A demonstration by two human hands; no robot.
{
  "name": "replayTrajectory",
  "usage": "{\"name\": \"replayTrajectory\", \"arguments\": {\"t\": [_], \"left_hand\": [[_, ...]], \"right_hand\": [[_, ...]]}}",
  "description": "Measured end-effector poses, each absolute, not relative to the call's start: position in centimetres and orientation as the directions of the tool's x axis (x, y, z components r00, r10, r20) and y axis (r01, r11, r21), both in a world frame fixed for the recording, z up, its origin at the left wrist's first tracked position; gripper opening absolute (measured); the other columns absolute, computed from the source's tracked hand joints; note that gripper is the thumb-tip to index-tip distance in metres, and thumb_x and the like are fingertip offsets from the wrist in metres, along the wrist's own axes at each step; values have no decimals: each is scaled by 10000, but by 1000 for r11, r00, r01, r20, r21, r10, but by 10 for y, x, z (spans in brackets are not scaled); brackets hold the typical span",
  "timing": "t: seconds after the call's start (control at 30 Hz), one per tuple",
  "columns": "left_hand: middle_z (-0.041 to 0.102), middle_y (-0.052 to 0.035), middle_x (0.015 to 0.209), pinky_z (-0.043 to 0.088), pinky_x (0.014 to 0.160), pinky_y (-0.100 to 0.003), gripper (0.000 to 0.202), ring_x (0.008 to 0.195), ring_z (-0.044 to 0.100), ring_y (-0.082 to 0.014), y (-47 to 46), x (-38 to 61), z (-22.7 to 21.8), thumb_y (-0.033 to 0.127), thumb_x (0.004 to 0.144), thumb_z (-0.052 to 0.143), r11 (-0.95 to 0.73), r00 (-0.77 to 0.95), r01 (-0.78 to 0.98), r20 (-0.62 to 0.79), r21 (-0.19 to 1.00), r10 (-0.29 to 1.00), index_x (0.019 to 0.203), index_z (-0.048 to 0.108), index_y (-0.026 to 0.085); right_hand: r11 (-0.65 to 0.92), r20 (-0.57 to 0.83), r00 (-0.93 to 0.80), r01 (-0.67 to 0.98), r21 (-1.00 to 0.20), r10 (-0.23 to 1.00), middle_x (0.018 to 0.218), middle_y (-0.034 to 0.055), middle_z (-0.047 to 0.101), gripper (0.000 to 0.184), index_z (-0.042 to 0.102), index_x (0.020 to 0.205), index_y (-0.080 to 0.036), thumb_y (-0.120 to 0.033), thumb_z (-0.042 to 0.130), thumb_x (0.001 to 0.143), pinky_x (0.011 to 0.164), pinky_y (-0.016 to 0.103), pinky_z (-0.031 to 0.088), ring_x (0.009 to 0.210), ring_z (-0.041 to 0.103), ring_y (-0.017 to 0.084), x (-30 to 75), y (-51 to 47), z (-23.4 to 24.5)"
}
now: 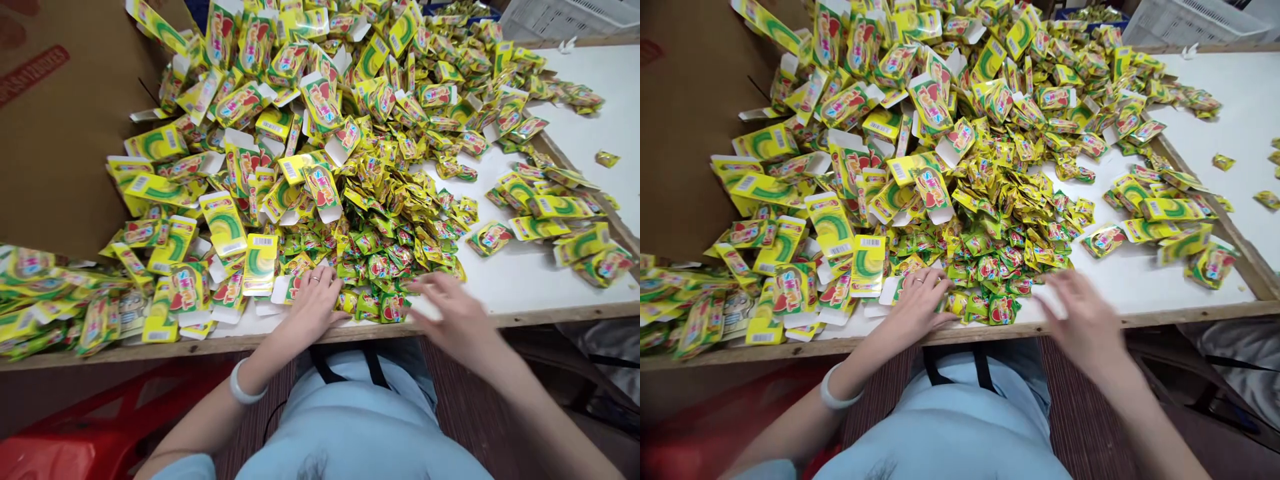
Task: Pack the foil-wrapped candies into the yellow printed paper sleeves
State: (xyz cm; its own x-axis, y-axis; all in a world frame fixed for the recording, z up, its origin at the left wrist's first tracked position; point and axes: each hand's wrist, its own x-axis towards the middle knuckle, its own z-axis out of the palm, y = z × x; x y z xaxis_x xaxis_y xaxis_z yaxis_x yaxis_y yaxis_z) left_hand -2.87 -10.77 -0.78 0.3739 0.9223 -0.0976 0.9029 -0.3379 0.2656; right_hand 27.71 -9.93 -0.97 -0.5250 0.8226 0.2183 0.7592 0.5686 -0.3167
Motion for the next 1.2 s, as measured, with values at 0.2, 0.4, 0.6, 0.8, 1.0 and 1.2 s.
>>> {"name": "replayTrajectory", "arguments": {"t": [0.2, 0.4, 0.6, 0.8, 1.0, 1.2], "left_hand": [[577, -124, 1197, 388, 1034, -540, 270, 1212, 491, -346, -113, -32, -16, 397, 833, 737, -395, 419, 877, -33, 274, 907, 980, 647, 189], [656, -87, 1176, 389, 1043, -477, 116, 1179, 539, -277, -117, -39, -16, 241, 947, 533, -324, 303, 748, 137, 579, 943, 904, 630, 194], [685, -44, 831, 481, 717, -284, 158, 782, 632, -177, -125, -24, -21, 239, 952, 483, -211, 177, 457, 144, 864, 974, 855, 594, 182], [552, 19, 660, 405, 596, -241, 330, 609, 518, -128, -140, -19, -15, 418, 1016, 408, -26, 113, 257, -3, 966, 994, 795, 501, 192], [624, -19, 768, 461, 677, -264, 294, 698, 574, -145, -158, -14, -14, 367, 1022, 420, -116, 197, 406, 37, 906, 980, 863, 579, 178], [622, -107, 1050, 483, 922, -415, 256, 1036, 570, -269, -162, -59, -23, 432, 964, 526, -69, -59, 836, 213, 545, 975, 1002, 656, 214]], "right_hand": [[660, -60, -673, 737, -146, 737, 1155, 191, 608, 268, 691, 961, -144, -301, 805, 777, 858, 450, 501, 1084, 556, 345, 175, -86, -12], [535, 134, -584, 596, -599, 801, 935, 86, 663, 104, 631, 838, -199, -237, 728, 835, 770, 383, 499, 894, 608, 253, 209, -82, -6], [187, 109, -417, 152, -970, 903, 1136, 84, 640, 198, 614, 879, -216, -372, 731, 844, 919, 368, 501, 1080, 613, 226, 207, -87, -28], [21, -65, -476, 174, -985, 877, 869, 29, 660, 251, 599, 895, -211, -439, 699, 867, 770, 304, 533, 832, 651, 176, 187, -91, -20], [-407, -264, -707, -36, -913, 656, 1002, 27, 700, 531, 487, 1257, -256, -424, 752, 828, 807, 317, 583, 907, 699, 169, 187, -96, -21], [-370, -314, -655, 56, -927, 688, 869, 31, 725, 302, 704, 983, -168, -403, 775, 807, 602, 221, 577, 679, 675, 125, 183, -101, -25]]}}
